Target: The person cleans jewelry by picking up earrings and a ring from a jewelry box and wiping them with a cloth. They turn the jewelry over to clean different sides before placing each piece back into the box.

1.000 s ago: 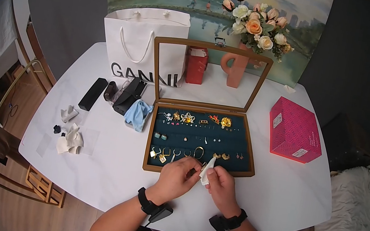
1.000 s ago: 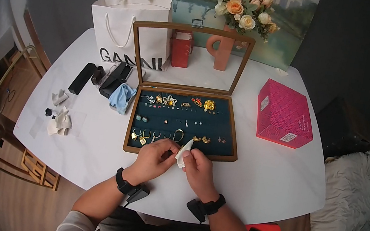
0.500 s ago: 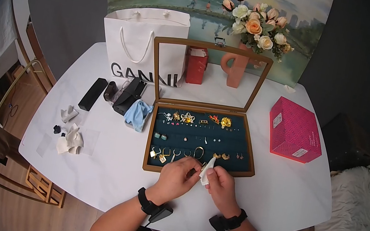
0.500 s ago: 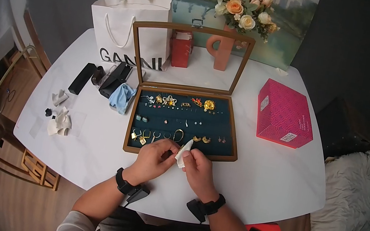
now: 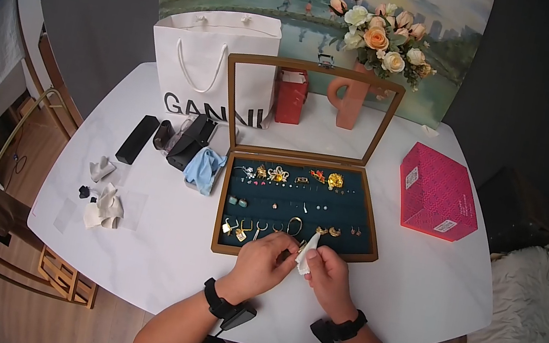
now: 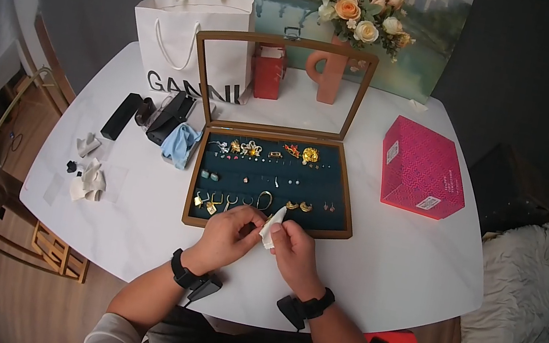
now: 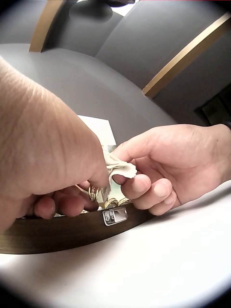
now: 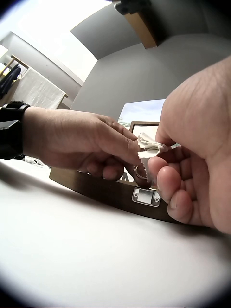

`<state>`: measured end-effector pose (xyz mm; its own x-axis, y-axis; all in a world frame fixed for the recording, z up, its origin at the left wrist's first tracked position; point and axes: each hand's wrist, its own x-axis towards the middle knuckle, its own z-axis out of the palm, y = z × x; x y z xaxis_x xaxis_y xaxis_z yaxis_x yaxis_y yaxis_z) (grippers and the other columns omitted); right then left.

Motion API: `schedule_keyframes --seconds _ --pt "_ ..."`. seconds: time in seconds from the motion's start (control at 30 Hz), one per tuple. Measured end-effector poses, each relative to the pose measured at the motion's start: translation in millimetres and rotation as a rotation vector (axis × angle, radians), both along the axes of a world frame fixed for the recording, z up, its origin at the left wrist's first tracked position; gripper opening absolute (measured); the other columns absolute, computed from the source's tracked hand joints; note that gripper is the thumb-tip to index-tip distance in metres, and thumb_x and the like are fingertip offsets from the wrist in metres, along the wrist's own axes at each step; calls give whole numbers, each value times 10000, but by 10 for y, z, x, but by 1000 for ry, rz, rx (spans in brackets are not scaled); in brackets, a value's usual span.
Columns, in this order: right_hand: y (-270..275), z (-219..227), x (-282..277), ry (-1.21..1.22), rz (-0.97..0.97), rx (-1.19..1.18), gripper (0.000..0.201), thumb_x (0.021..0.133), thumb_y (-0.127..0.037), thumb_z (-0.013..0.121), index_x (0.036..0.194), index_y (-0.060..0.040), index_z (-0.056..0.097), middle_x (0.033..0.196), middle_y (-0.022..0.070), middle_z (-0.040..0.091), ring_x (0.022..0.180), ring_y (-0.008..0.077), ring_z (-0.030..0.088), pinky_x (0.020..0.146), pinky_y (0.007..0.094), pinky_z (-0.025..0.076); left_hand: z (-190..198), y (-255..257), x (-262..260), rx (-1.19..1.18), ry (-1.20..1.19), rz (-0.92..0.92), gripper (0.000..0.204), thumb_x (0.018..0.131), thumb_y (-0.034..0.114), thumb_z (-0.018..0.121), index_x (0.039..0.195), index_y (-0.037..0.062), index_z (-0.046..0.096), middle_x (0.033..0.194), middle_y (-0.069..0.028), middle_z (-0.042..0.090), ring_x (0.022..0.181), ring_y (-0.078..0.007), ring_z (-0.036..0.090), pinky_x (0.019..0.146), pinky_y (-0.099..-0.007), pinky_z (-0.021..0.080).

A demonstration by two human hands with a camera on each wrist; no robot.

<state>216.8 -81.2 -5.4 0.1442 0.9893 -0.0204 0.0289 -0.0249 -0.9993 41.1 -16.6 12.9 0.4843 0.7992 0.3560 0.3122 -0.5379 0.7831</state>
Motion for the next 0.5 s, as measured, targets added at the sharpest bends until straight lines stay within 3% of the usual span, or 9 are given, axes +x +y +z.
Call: schedule_keyframes --seconds 0.27,0.47,0.5 --pt "-8 23 0 -16 3 -7 251 1080 -229 584 966 -10 627 800 -9 620 711 41 561 637 226 468 -11 3 -3 -1 -9 1 123 891 104 737 984 52 677 952 -83 706 650 -246 678 604 -350 532" --pt "-7 11 0 -9 1 18 253 1084 -240 577 961 -24 624 797 -19 609 695 31 545 615 214 452 -76 17 4 -103 -97 8 95 909 95 732 974 46 682 959 -75 715 634 -192 661 587 -316 518" --pt "-4 13 -10 -11 -1 30 255 1087 -251 571 957 -38 621 784 -26 600 676 23 534 593 201 438 -80 20 0 -133 -95 -6 86 923 78 722 981 35 676 998 -67 718 660 -151 644 603 -289 511"
